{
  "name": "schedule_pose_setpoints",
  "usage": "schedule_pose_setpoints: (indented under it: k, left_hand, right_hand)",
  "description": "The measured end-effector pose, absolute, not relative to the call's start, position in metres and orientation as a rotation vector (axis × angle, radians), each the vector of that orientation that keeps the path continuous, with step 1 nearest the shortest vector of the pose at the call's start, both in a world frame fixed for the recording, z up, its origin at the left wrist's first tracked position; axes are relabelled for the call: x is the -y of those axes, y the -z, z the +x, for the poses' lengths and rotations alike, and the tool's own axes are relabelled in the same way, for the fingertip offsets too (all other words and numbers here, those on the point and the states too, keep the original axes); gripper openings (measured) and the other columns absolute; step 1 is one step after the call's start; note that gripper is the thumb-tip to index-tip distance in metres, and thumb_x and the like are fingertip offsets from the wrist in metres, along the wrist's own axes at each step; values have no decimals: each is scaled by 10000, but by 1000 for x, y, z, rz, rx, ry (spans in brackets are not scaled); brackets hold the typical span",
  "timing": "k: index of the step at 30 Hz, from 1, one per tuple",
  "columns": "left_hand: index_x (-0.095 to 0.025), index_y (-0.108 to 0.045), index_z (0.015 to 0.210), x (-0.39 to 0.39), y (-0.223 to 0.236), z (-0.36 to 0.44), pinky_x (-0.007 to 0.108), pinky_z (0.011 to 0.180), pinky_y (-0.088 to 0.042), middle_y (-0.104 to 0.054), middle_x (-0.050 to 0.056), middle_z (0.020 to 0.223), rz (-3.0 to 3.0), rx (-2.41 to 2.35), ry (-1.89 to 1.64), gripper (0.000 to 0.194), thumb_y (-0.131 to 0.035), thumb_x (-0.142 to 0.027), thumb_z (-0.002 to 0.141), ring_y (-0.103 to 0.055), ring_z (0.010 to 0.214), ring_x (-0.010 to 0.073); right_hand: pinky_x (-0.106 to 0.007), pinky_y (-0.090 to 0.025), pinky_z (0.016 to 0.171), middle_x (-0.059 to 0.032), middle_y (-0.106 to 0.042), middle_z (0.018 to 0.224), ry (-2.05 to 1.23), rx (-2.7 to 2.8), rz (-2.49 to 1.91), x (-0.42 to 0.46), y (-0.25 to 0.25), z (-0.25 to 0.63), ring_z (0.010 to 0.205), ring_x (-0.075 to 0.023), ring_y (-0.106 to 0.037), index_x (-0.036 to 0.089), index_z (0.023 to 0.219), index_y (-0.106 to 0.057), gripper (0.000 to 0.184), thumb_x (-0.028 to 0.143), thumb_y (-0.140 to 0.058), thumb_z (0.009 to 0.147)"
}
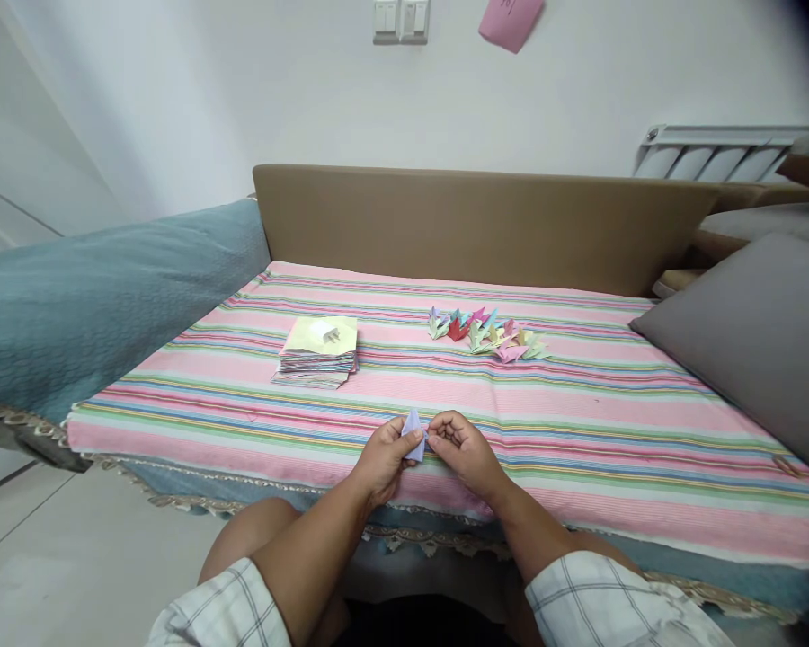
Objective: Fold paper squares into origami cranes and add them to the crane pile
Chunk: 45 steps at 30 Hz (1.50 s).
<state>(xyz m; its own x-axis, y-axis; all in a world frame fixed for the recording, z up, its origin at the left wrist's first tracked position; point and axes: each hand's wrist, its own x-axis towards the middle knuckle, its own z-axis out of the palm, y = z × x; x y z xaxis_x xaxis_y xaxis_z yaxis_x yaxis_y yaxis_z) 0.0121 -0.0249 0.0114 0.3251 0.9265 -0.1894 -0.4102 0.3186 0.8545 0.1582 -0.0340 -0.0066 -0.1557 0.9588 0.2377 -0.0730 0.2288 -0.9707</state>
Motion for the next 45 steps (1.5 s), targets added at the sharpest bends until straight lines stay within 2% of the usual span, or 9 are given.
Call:
schedule_pose_setpoints:
  k: [4, 8, 19, 25, 31, 37, 40, 43, 45]
  left_hand:
    - [-130, -606, 685, 24, -10, 12, 179, 509, -365, -576, -19, 601, 800, -845, -1069, 374, -831, -364, 498, -492, 536, 68]
    - [-130, -603, 594, 23, -7, 11, 193, 515, -346, -540, -34, 516, 926, -862, -1128, 328, -816, -368, 520, -452, 503, 64]
    - [-132, -630, 571, 24, -5, 11, 204, 519, -340, -546, -38, 501, 937, -870, -1112, 310, -827, -355, 484, -453, 495, 69]
    - [-130, -604, 603, 23, -7, 12, 191, 512, -384, -575, -27, 542, 810, -925, -1109, 390, -845, -391, 441, -497, 521, 75]
    - [-141, -572, 609, 24, -7, 12, 205, 497, -404, -530, -32, 531, 794, -827, -1061, 436, -760, -529, 544, -481, 496, 79]
    - [-144, -549, 554, 21, -2, 11, 211, 490, -368, -509, -34, 486, 900, -831, -1105, 419, -715, -524, 617, -453, 471, 81]
    - [-147, -599, 706, 23, -5, 9, 204, 499, -399, -560, -23, 585, 912, -844, -1055, 399, -713, -520, 623, -507, 532, 95]
    - [-179, -584, 926, 27, -10, 8, 190, 494, -428, -612, -5, 748, 954, -817, -982, 501, -788, -443, 552, -561, 634, 117]
    - [-157, -583, 859, 28, -11, 8, 181, 486, -431, -599, -5, 713, 991, -839, -945, 475, -810, -408, 526, -547, 613, 104]
  right_hand:
    - [-287, -469, 682, -20, -633, 797, -1156, 1395, -1011, 33, 4, 157, 717, -147, -575, 194, 882, -621, 240, 384, -636, 736]
    - [-289, -473, 655, -24, -654, 750, -1060, 1444, -1052, 33, 2, 158, 688, -158, -585, 190, 807, -658, 208, 385, -629, 739]
    - [-237, -387, 541, 31, -495, 564, -1117, 1333, -1030, 37, -1, 150, 542, -107, -446, 180, 649, -549, 307, 468, -601, 742]
    - [-241, -401, 548, 21, -520, 620, -1243, 1298, -1018, 35, -3, 151, 563, -110, -466, 180, 762, -588, 333, 512, -598, 739]
    - [-246, -389, 534, 31, -494, 558, -1176, 1309, -1041, 36, -4, 150, 539, -111, -444, 192, 652, -572, 310, 491, -631, 705]
    - [-244, -379, 534, 41, -504, 536, -1222, 1348, -1011, 37, -1, 151, 522, -107, -457, 189, 721, -586, 262, 448, -620, 739]
    - [-238, -384, 519, 43, -508, 523, -1224, 1272, -1019, 35, 1, 152, 503, -101, -465, 183, 699, -581, 273, 448, -642, 726]
    - [-232, -401, 509, 40, -529, 545, -1217, 1128, -1027, 32, 7, 154, 498, -97, -479, 180, 705, -585, 280, 450, -658, 716]
    - [-231, -413, 502, 36, -546, 562, -1228, 1049, -1016, 30, 10, 156, 490, -94, -486, 179, 720, -590, 281, 449, -669, 710]
